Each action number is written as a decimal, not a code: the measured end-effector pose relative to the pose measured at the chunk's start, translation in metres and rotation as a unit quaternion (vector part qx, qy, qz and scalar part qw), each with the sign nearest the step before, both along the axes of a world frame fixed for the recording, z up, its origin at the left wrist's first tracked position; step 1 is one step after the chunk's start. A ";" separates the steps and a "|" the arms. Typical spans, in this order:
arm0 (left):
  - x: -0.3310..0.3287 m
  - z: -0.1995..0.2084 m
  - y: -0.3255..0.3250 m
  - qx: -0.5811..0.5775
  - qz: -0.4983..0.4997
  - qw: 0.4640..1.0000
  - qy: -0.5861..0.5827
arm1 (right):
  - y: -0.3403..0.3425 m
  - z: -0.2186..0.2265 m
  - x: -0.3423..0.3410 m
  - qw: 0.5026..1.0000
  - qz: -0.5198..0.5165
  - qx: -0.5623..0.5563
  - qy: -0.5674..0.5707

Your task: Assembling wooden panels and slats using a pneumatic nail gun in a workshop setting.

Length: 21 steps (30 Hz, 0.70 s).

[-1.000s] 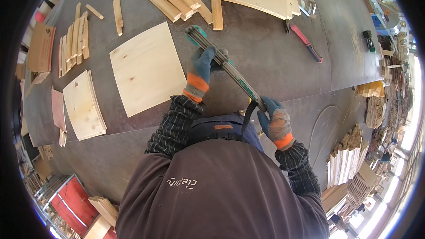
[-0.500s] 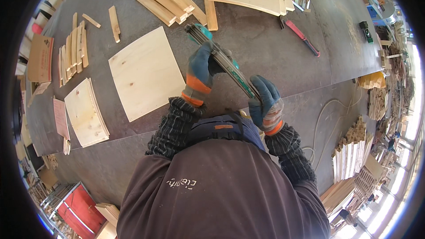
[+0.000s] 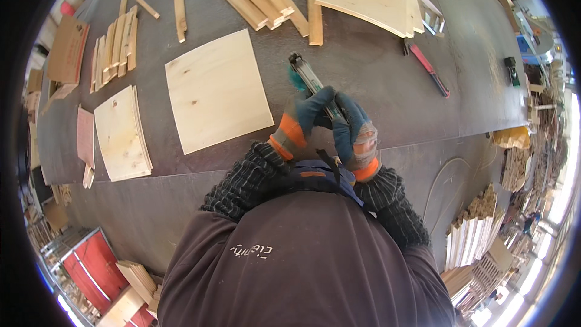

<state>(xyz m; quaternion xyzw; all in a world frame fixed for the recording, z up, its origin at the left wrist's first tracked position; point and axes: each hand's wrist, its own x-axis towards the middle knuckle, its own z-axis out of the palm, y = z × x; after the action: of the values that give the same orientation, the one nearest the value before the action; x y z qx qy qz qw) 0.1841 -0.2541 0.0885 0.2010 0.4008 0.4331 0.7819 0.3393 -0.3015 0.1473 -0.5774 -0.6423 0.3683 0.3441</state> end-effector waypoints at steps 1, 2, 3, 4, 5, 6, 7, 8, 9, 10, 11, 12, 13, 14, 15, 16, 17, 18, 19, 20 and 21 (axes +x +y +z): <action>0.000 -0.004 -0.002 -0.002 0.002 1.000 -0.001 | -0.004 0.002 -0.002 1.000 0.004 -0.015 -0.001; 0.000 -0.009 -0.005 -0.028 0.009 0.999 -0.014 | -0.004 -0.002 -0.004 1.000 0.006 -0.017 -0.002; 0.000 -0.013 -0.007 -0.054 0.014 0.998 -0.027 | -0.003 -0.010 -0.006 1.000 0.013 -0.017 0.013; -0.001 -0.014 -0.007 -0.056 0.016 0.998 -0.027 | -0.001 -0.014 -0.008 0.999 0.021 -0.017 0.029; -0.003 -0.014 -0.005 -0.056 0.017 0.998 -0.032 | 0.000 -0.014 -0.008 0.999 0.021 -0.019 0.028; -0.003 -0.015 -0.002 -0.055 0.017 0.998 -0.036 | 0.002 -0.012 -0.006 1.000 0.027 -0.008 0.010; -0.001 -0.022 0.000 -0.057 0.014 0.998 -0.038 | 0.004 -0.010 -0.005 1.000 0.029 0.003 -0.009; 0.003 -0.032 0.005 -0.041 0.018 0.998 -0.055 | 0.009 -0.009 -0.005 1.000 0.025 0.003 -0.011; 0.007 -0.041 0.010 -0.025 0.022 0.997 -0.071 | 0.014 -0.008 -0.005 0.998 -0.012 -0.057 0.015; 0.010 -0.042 0.014 -0.025 0.019 0.997 -0.072 | 0.017 -0.007 -0.005 0.991 -0.049 -0.117 0.042; 0.014 -0.042 0.017 -0.033 0.035 0.996 -0.076 | 0.021 -0.004 -0.005 0.991 -0.052 -0.117 0.041; 0.016 -0.043 0.019 -0.040 0.051 0.995 -0.080 | 0.025 0.000 -0.005 0.987 -0.060 -0.141 0.044; 0.017 -0.043 0.021 -0.039 0.048 0.995 -0.081 | 0.029 0.003 -0.005 0.983 -0.069 -0.164 0.047; 0.015 -0.044 0.023 -0.041 0.038 0.995 -0.080 | 0.031 -0.001 -0.003 0.983 -0.071 -0.162 0.046; 0.012 -0.045 0.025 -0.044 0.028 0.996 -0.079 | 0.032 -0.008 0.000 0.989 -0.052 -0.124 0.054; 0.009 -0.044 0.023 -0.044 0.026 0.996 -0.079 | 0.032 -0.009 -0.002 0.994 -0.033 -0.087 0.061; 0.007 -0.043 0.021 -0.052 0.039 0.994 -0.087 | 0.033 -0.008 -0.003 0.994 -0.034 -0.088 0.061; 0.003 -0.042 0.017 -0.059 0.053 0.992 -0.094 | 0.033 -0.005 -0.006 0.993 -0.032 -0.091 0.064; 0.000 -0.036 0.015 -0.059 0.049 0.992 -0.096 | 0.036 0.000 -0.008 0.993 -0.032 -0.094 0.064; -0.007 -0.027 0.008 -0.049 0.060 0.996 -0.052 | 0.037 0.002 -0.011 0.993 -0.033 -0.094 0.064; -0.012 -0.020 0.003 -0.038 0.070 0.997 -0.008 | 0.039 0.004 -0.014 0.992 -0.025 -0.098 0.073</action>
<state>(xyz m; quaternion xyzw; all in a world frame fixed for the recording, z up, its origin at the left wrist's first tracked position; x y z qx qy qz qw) 0.1722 -0.2515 0.0680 0.1391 0.4242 0.4727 0.7598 0.3249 -0.2626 0.1508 -0.5956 -0.5620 0.4616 0.3409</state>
